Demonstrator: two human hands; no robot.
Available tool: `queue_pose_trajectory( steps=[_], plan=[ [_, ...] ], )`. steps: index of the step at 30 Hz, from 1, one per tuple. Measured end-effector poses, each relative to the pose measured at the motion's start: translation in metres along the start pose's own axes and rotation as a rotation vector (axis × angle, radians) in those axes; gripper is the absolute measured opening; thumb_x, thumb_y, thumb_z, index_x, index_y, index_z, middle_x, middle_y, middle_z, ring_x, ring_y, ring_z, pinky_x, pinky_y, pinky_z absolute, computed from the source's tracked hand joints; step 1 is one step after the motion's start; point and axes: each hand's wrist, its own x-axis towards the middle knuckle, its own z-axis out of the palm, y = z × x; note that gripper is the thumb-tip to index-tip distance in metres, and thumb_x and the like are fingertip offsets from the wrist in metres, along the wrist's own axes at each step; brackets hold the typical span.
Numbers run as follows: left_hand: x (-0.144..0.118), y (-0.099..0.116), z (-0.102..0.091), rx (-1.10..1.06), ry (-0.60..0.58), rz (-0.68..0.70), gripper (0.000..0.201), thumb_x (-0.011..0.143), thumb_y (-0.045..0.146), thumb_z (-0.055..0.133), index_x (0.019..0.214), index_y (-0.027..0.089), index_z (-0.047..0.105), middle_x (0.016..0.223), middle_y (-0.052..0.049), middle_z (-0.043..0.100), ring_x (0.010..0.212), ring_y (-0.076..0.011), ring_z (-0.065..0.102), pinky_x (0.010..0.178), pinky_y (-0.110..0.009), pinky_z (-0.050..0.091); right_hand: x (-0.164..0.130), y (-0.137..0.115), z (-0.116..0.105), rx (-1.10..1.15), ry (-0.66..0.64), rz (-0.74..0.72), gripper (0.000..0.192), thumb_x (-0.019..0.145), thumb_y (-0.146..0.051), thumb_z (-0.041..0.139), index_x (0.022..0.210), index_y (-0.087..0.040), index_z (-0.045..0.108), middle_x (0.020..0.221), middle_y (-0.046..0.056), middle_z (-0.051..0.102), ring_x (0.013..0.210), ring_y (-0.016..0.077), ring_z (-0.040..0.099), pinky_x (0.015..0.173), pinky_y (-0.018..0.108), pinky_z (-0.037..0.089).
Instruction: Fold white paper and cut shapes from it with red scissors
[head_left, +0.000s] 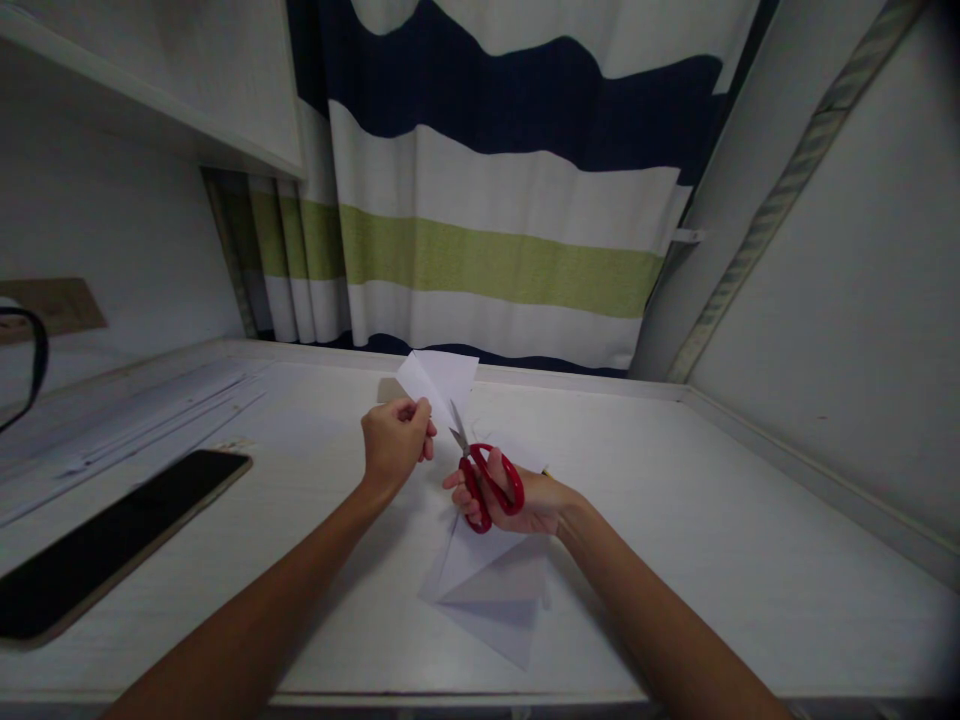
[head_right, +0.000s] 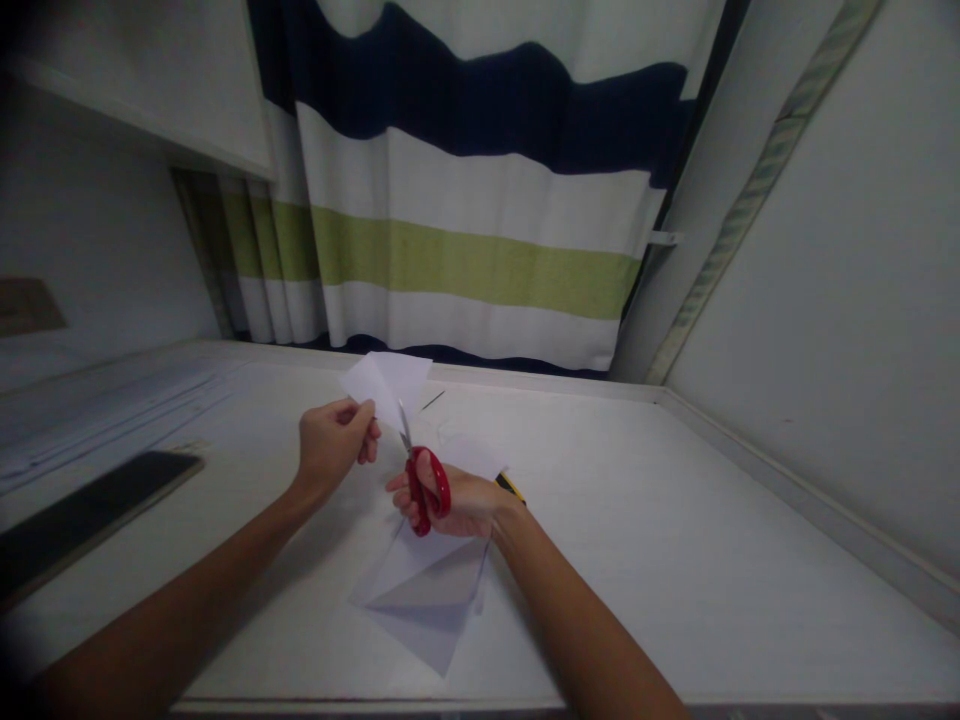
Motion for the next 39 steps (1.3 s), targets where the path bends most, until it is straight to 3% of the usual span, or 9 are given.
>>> queue_pose_trajectory(
  steps=[5, 15, 29, 39],
  plan=[
    [0.0, 0.001, -0.001, 0.014, -0.015, 0.014, 0.029, 0.069, 0.03, 0.044, 0.044, 0.016, 0.046, 0.027, 0.005, 0.043, 0.024, -0.0071, 0.04, 0.029, -0.017, 0.031, 0.003, 0.001, -0.004, 0.019, -0.063, 0.006, 0.051, 0.053, -0.054, 0.061, 0.075, -0.009, 0.053, 0.066, 0.001, 0.044, 0.06, 0.0073, 0.04, 0.056, 0.02, 0.033],
    [0.0, -0.002, -0.002, 0.079, -0.02, 0.065, 0.031, 0.07, 0.032, 0.043, 0.044, 0.016, 0.046, 0.029, 0.005, 0.045, 0.026, -0.0068, 0.042, 0.033, -0.017, 0.034, 0.004, 0.004, -0.013, 0.016, -0.099, -0.001, 0.046, 0.062, -0.052, 0.055, 0.079, -0.01, 0.052, 0.07, 0.002, 0.042, 0.064, 0.0085, 0.04, 0.057, 0.022, 0.032],
    [0.001, -0.004, -0.001, 0.096, -0.018, 0.082, 0.031, 0.071, 0.031, 0.042, 0.044, 0.016, 0.046, 0.03, 0.005, 0.045, 0.027, -0.0065, 0.043, 0.035, -0.016, 0.036, 0.006, 0.005, -0.018, -0.027, -0.135, -0.005, 0.048, 0.066, -0.057, 0.047, 0.078, -0.01, 0.047, 0.062, -0.001, 0.039, 0.056, 0.0058, 0.036, 0.051, 0.02, 0.026],
    [0.003, -0.006, 0.0, 0.111, -0.015, 0.096, 0.031, 0.07, 0.031, 0.042, 0.044, 0.016, 0.046, 0.032, 0.005, 0.046, 0.028, -0.0067, 0.044, 0.035, -0.017, 0.036, 0.006, 0.006, -0.019, -0.1, -0.04, 0.002, 0.048, 0.071, -0.055, 0.042, 0.088, -0.01, 0.048, 0.06, 0.0, 0.043, 0.051, 0.0053, 0.037, 0.046, 0.02, 0.026]
  ],
)
